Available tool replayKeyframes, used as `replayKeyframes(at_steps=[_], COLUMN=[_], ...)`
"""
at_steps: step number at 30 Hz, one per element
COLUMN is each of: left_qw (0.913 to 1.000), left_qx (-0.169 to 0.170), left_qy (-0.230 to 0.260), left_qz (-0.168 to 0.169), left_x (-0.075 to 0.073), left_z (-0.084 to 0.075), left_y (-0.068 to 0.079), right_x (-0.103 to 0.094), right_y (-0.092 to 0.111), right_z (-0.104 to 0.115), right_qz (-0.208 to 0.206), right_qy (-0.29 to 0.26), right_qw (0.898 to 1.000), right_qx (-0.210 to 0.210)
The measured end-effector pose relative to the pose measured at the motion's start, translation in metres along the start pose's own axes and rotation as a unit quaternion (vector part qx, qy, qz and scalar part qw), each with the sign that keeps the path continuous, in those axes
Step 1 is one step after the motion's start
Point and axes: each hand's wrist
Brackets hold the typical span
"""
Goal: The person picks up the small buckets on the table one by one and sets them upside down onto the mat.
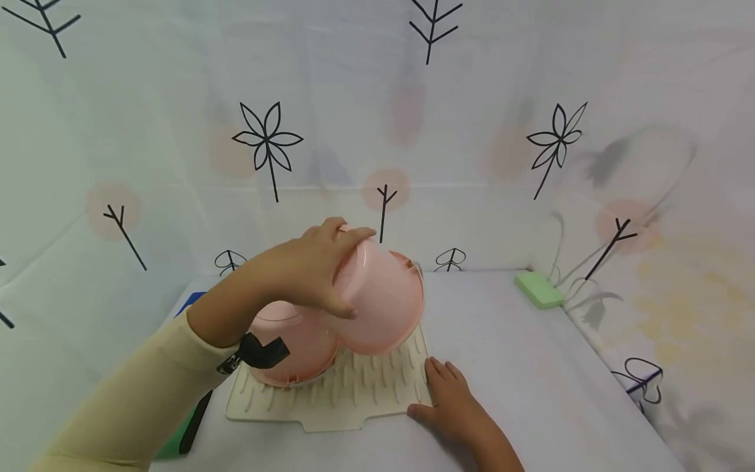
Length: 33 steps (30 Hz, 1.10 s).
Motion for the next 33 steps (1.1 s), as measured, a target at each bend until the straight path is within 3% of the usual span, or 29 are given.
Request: replayKeyframes(at_steps=[7, 15, 21, 28, 33], left_qw=[0.9997, 0.9981, 0.9955, 0.9963, 0.9957], left_qx=[-0.02, -0.024, -0.015, 0.024, 0.048], left_qy=[0.01, -0.054, -0.093, -0.049, -0.047], left_qz=[0.007, 0.02, 0.011, 0.066, 0.064], left_x=[0.008, 0.037, 0.047, 0.056, 0.072], left_z=[0.013, 0.004, -0.012, -0.025, -0.033], left_y=[-0.038, -0.073, -0.078, -0.073, -0.072], right_x=[0.002, 0.002, 0.004, 0.006, 0.007], right_y=[-0.005, -0.008, -0.01, -0.012, -0.015], right_z=[0.002, 0.007, 0.01, 0.009, 0.01], right_qz=[0.001, -0.003, -0.004, -0.017, -0.019], right_qy=[-0.006, -0.009, -0.004, 0.005, 0.005], right_qw=[1.0, 0.999, 0.999, 1.0, 0.999], right_qx=[0.021, 0.036, 0.033, -0.005, -0.039])
Point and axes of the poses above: each hand's wrist, its own y-axis away from the middle knuckle, its own x-axis out of the palm, z = x × y, and after that the axes turned 12 degrees about -y, right-handed
